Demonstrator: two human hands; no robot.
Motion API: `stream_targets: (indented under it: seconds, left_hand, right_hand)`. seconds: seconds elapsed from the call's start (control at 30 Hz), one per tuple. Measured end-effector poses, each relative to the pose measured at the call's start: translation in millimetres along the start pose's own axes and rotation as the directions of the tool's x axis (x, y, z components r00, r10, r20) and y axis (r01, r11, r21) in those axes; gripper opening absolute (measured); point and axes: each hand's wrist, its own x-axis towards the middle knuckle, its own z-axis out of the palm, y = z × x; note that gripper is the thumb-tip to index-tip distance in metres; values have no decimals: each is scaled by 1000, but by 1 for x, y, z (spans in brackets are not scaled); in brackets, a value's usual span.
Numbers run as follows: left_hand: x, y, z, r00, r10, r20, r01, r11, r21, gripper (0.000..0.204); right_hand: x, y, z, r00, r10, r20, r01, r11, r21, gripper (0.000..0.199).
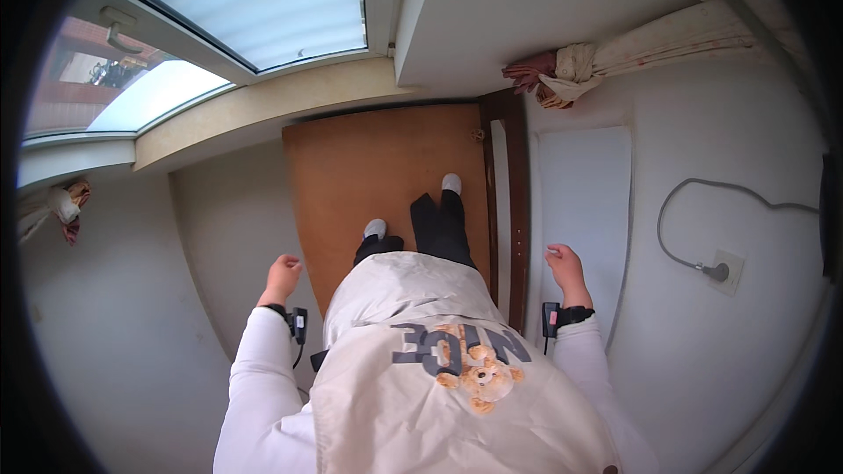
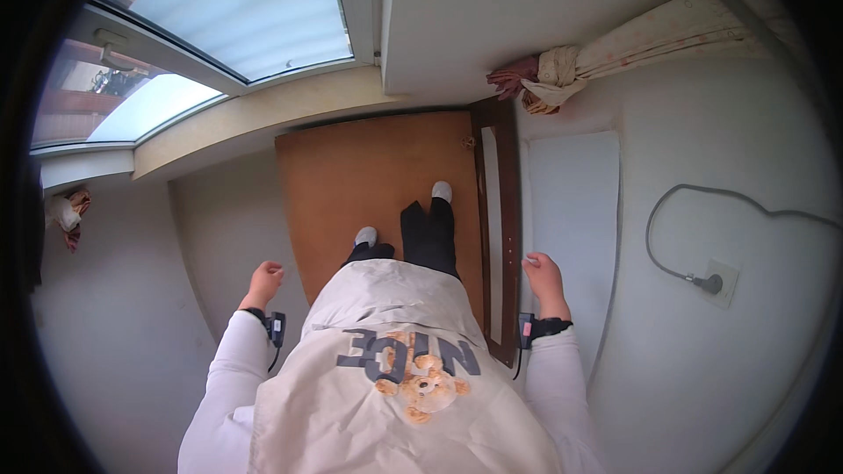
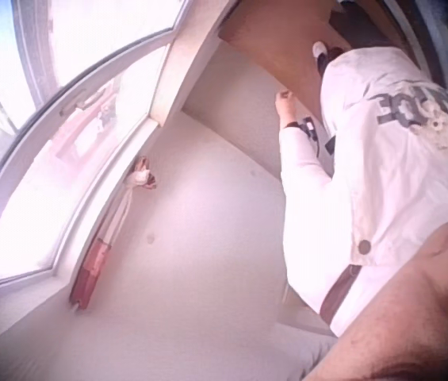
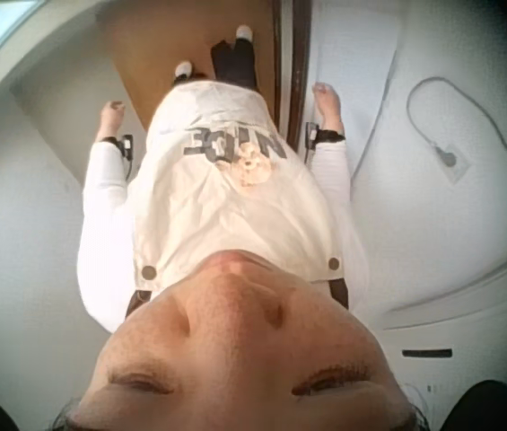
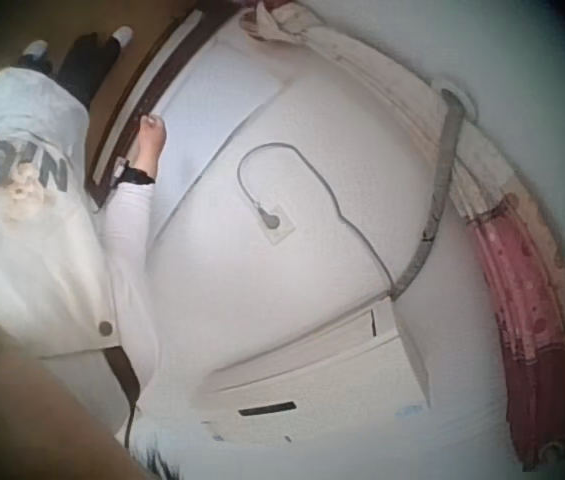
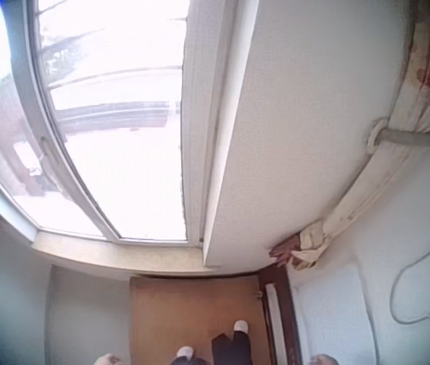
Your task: The person moves a trash bin, then removes a white plastic cover from a wall-mounted air conditioner. They insert a long white plastic strip into the unit, align and snap it into place, and close the cover. The person then picks up a small decorative object from the bed and walks out of the room.
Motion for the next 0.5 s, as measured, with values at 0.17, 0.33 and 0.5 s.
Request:
stream_targets:
  seconds: [0.17,0.33,0.5]
  left_hand:
    - [-79,-109,36,852,-486,-194,444,868,-223,22]
    - [-232,-136,111,834,-551,36,450,716,534,25]
    - [-273,-93,145,640,-764,-79,756,609,239,18]
  right_hand:
    - [183,-19,24,978,-30,207,44,997,-63,32]
    - [374,-22,74,919,57,390,2,989,-149,34]
    - [497,-3,151,898,58,437,93,944,-315,45]
